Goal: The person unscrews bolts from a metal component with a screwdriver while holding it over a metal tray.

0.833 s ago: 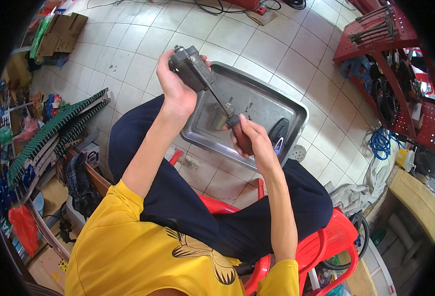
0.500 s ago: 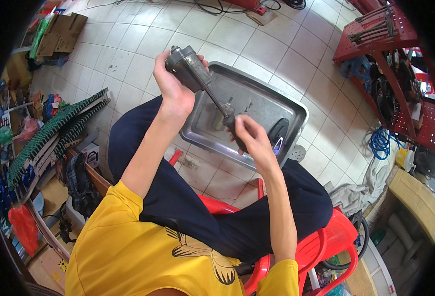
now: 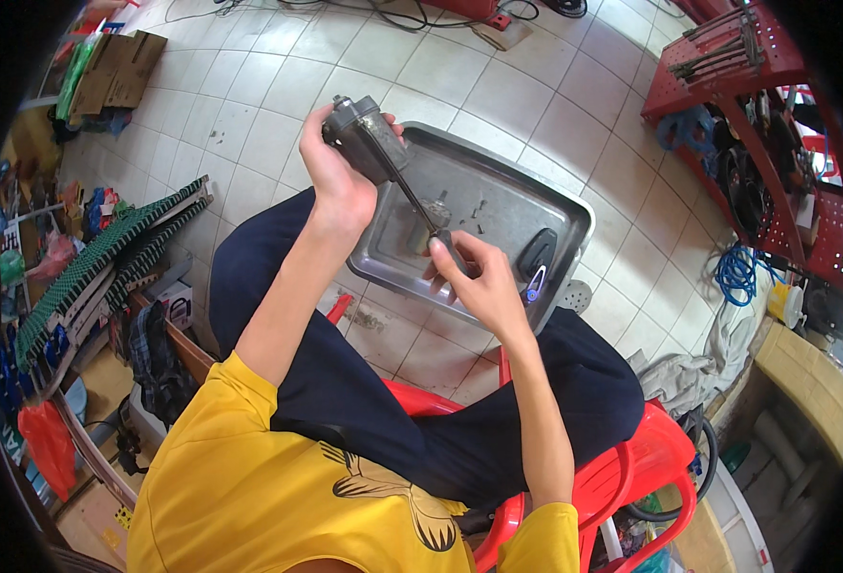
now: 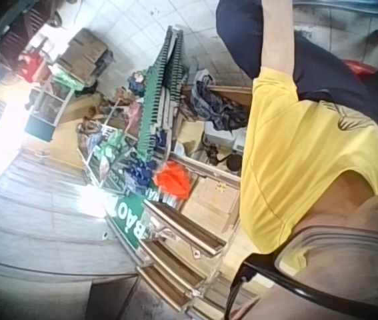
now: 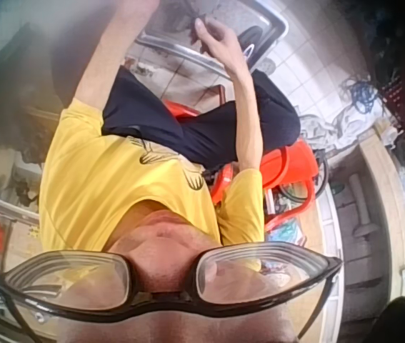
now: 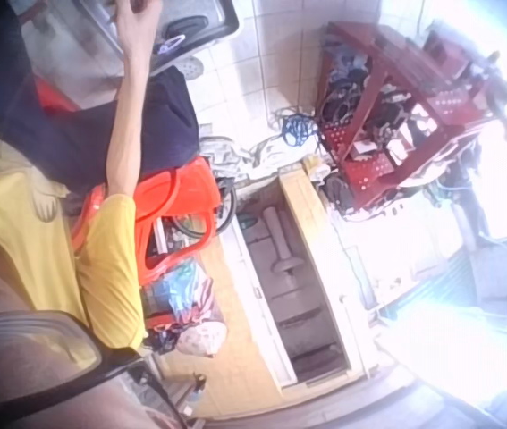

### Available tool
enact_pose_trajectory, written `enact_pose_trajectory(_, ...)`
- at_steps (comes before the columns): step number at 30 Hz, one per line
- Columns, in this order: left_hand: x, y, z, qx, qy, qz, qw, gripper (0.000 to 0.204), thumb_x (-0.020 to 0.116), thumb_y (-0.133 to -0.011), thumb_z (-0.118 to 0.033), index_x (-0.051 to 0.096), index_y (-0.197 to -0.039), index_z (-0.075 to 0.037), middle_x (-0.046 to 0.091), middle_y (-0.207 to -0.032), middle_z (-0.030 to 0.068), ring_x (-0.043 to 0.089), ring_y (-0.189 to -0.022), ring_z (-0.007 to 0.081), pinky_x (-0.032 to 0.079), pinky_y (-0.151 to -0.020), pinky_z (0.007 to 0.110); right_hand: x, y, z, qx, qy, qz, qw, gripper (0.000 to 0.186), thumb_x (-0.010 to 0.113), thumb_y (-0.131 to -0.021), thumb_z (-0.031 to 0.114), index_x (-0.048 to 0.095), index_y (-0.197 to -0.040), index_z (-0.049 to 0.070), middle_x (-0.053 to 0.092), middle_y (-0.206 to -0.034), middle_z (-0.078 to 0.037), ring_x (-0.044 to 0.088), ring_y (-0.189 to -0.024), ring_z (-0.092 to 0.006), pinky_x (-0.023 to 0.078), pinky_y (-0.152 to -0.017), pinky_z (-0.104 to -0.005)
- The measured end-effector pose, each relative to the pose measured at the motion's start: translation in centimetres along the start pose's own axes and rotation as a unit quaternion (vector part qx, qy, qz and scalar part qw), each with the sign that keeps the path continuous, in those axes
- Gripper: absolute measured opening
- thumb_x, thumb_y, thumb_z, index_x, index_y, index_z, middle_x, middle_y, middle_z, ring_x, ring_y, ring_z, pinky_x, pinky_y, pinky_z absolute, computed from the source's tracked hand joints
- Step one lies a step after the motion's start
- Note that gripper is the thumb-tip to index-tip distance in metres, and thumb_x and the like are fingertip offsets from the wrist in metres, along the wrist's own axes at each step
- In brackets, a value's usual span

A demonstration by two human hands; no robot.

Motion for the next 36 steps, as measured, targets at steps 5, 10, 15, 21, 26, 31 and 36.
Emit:
enact_pose_trajectory(5, -0.2, -0.1, -0.2, -0.003, 0.022, -0.001, 1.000, 0.049, 0.049, -0.092, -0.047, 0.064, -0.102, -0.001, 0.067, -0.096, 0.0178, 0.065, -0.091, 0.0315, 0.052, -0.086, 0.042, 0.0, -0.2, 0.0, -0.045, 0.057, -0.068, 0.995, 0.040, 0.063, -0.101, 0.040, 0.073, -0.097, 0.001, 0.050, -0.055, 0.005, 0.045, -0.048, -0.0053, 0.037, -0.049, -0.0231)
enact_pose_trajectory(10, -0.2, -0.5, -0.3, 0.017, 0.012, -0.004, 1.000, 0.049, 0.050, -0.091, -0.046, 0.064, -0.102, 0.000, 0.067, -0.096, 0.0184, 0.065, -0.090, 0.0322, 0.052, -0.086, 0.043, -0.6, -0.1, 1.4, 0.011, -0.143, 0.044, 0.989, 0.038, 0.050, -0.109, 0.035, 0.071, -0.116, 0.004, 0.050, -0.072, 0.005, 0.043, -0.061, -0.0037, 0.033, -0.054, -0.0228)
enact_pose_trajectory(15, -0.2, -0.6, -0.6, -0.006, 0.031, -0.009, 0.999, 0.048, 0.049, -0.091, -0.045, 0.064, -0.102, 0.000, 0.068, -0.094, 0.0180, 0.064, -0.089, 0.0327, 0.053, -0.084, 0.044, -1.1, -0.3, 0.6, -0.007, -0.086, -0.019, 0.996, 0.041, 0.063, -0.102, 0.040, 0.070, -0.115, 0.002, 0.052, -0.074, 0.005, 0.046, -0.064, -0.0054, 0.038, -0.057, -0.0228)
enact_pose_trajectory(21, -0.2, -0.6, -0.1, 0.000, 0.017, -0.013, 1.000, 0.049, 0.047, -0.094, -0.042, 0.062, -0.106, 0.002, 0.066, -0.098, 0.0208, 0.063, -0.095, 0.0340, 0.052, -0.087, 0.044, -0.9, -0.1, 0.5, 0.018, 0.026, -0.025, 0.999, 0.046, 0.055, -0.104, 0.048, 0.070, -0.094, 0.006, 0.054, -0.067, 0.004, 0.044, -0.055, -0.0051, 0.034, -0.051, -0.0225)
enact_pose_trajectory(26, 0.4, -0.3, -0.1, 0.005, 0.025, -0.014, 1.000, 0.046, 0.045, -0.095, -0.039, 0.061, -0.106, 0.003, 0.065, -0.101, 0.0215, 0.062, -0.095, 0.0354, 0.052, -0.089, 0.047, -1.8, -0.3, 0.5, -0.020, 0.055, -0.089, 0.994, 0.057, 0.056, -0.100, 0.056, 0.077, -0.091, 0.003, 0.053, -0.055, 0.000, 0.051, -0.054, -0.0087, 0.039, -0.051, -0.0274)
enact_pose_trajectory(31, 0.3, -1.0, -0.4, 0.017, 0.028, 0.004, 0.999, 0.044, 0.044, -0.095, -0.038, 0.059, -0.106, 0.003, 0.062, -0.104, 0.0223, 0.061, -0.100, 0.0356, 0.052, -0.090, 0.049, -3.3, -0.1, 1.4, 0.059, -0.127, 0.051, 0.989, 0.054, 0.046, -0.107, 0.049, 0.074, -0.111, 0.003, 0.054, -0.071, 0.003, 0.044, -0.055, -0.0073, 0.034, -0.051, -0.0230)
enact_pose_trajectory(36, 0.4, -0.9, -0.1, 0.018, 0.035, -0.003, 0.999, 0.046, 0.044, -0.094, -0.039, 0.058, -0.107, 0.003, 0.062, -0.105, 0.0227, 0.061, -0.101, 0.0357, 0.052, -0.091, 0.050, -3.3, 0.4, 0.7, 0.005, -0.071, 0.011, 0.997, 0.036, 0.064, -0.100, 0.042, 0.070, -0.118, 0.011, 0.059, -0.088, 0.003, 0.052, -0.076, -0.0047, 0.039, -0.061, -0.0211)
Point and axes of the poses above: each hand's wrist, its own y-axis away from the middle knuckle, its own x-axis out of the palm, z = x × y, the point moved 1 cm from there along -y, towards the middle knuckle
